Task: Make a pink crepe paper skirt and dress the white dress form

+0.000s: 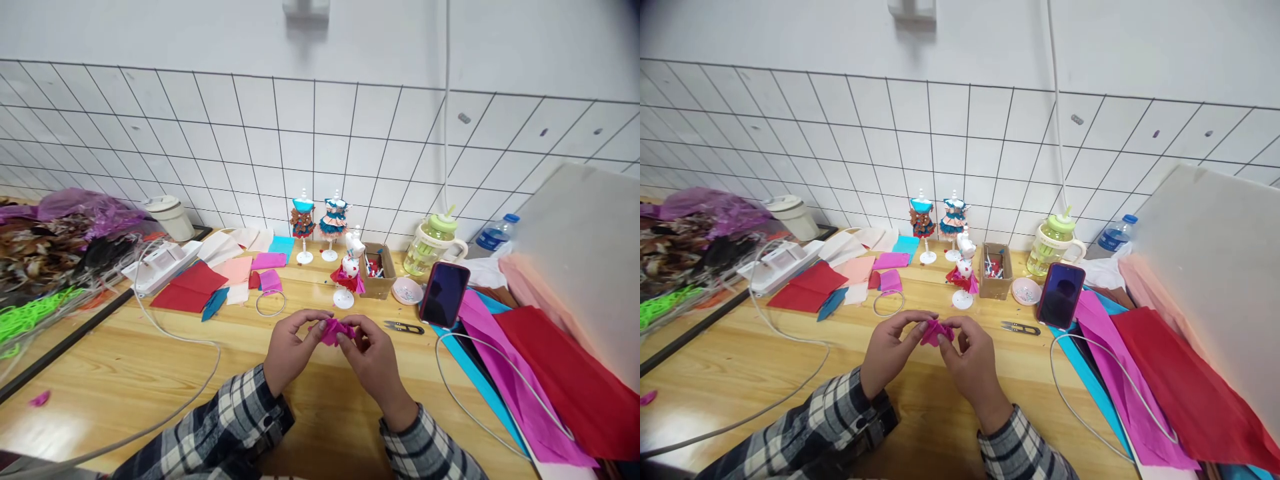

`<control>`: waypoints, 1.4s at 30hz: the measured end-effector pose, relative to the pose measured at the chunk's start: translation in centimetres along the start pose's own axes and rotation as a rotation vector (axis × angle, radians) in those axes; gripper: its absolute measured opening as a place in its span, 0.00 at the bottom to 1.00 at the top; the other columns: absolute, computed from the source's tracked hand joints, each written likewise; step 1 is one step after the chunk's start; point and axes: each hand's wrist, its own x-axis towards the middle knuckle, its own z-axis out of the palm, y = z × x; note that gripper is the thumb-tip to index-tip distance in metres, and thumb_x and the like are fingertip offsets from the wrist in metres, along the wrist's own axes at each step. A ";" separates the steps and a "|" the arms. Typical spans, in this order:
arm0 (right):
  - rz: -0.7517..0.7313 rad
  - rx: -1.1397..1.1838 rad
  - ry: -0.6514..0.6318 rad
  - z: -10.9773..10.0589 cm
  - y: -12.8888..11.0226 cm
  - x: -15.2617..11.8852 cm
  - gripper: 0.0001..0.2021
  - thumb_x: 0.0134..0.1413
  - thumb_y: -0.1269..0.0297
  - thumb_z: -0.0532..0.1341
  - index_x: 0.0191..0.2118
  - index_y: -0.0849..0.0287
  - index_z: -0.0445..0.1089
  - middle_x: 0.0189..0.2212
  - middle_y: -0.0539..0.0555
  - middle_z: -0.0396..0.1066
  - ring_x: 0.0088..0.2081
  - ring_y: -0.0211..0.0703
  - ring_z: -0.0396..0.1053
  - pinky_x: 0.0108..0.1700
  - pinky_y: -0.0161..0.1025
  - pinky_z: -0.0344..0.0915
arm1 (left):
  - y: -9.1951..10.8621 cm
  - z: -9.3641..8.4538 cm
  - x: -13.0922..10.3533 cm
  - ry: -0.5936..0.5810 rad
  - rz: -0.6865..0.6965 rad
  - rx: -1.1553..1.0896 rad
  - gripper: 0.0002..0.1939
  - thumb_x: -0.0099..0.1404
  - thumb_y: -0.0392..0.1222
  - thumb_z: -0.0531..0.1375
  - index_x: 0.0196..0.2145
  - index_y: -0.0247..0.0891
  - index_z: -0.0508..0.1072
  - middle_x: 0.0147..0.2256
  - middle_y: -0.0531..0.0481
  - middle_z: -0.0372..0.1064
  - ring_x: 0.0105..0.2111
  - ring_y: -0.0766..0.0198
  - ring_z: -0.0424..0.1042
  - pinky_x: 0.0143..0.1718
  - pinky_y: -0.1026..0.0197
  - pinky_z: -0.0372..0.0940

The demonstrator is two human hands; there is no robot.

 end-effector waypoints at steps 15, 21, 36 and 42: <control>-0.167 0.033 -0.009 -1.0 -1.1 1.3 0.03 0.53 0.65 0.62 0.34 0.56 0.71 0.33 0.53 0.71 0.36 0.43 0.68 0.36 0.37 0.65 | 0.8 -0.1 0.7 -0.067 0.091 0.097 0.12 0.61 0.42 0.63 0.44 0.40 0.73 0.37 0.48 0.76 0.40 0.59 0.74 0.47 0.56 0.66; -0.145 -0.043 0.056 -4.9 -3.3 5.1 0.06 0.52 0.61 0.64 0.34 0.57 0.72 0.30 0.52 0.72 0.31 0.42 0.68 0.34 0.37 0.64 | -0.2 -0.8 8.0 -0.071 0.103 -0.116 0.21 0.67 0.47 0.56 0.55 0.38 0.65 0.50 0.41 0.70 0.52 0.55 0.69 0.52 0.53 0.62; -0.135 -0.123 -0.004 -6.3 -2.9 10.1 0.11 0.49 0.56 0.64 0.33 0.58 0.73 0.24 0.49 0.69 0.22 0.35 0.57 0.25 0.34 0.55 | -1.1 3.5 15.3 -0.378 0.163 -0.225 0.24 0.61 0.51 0.62 0.51 0.33 0.70 0.51 0.40 0.70 0.52 0.52 0.68 0.55 0.53 0.61; -0.037 0.162 -0.108 -5.2 -2.8 8.1 0.14 0.48 0.53 0.66 0.34 0.59 0.72 0.29 0.52 0.72 0.27 0.38 0.65 0.29 0.34 0.61 | 1.1 2.7 10.1 -0.330 -0.130 -0.418 0.26 0.63 0.54 0.59 0.53 0.35 0.66 0.47 0.44 0.72 0.46 0.55 0.71 0.44 0.58 0.67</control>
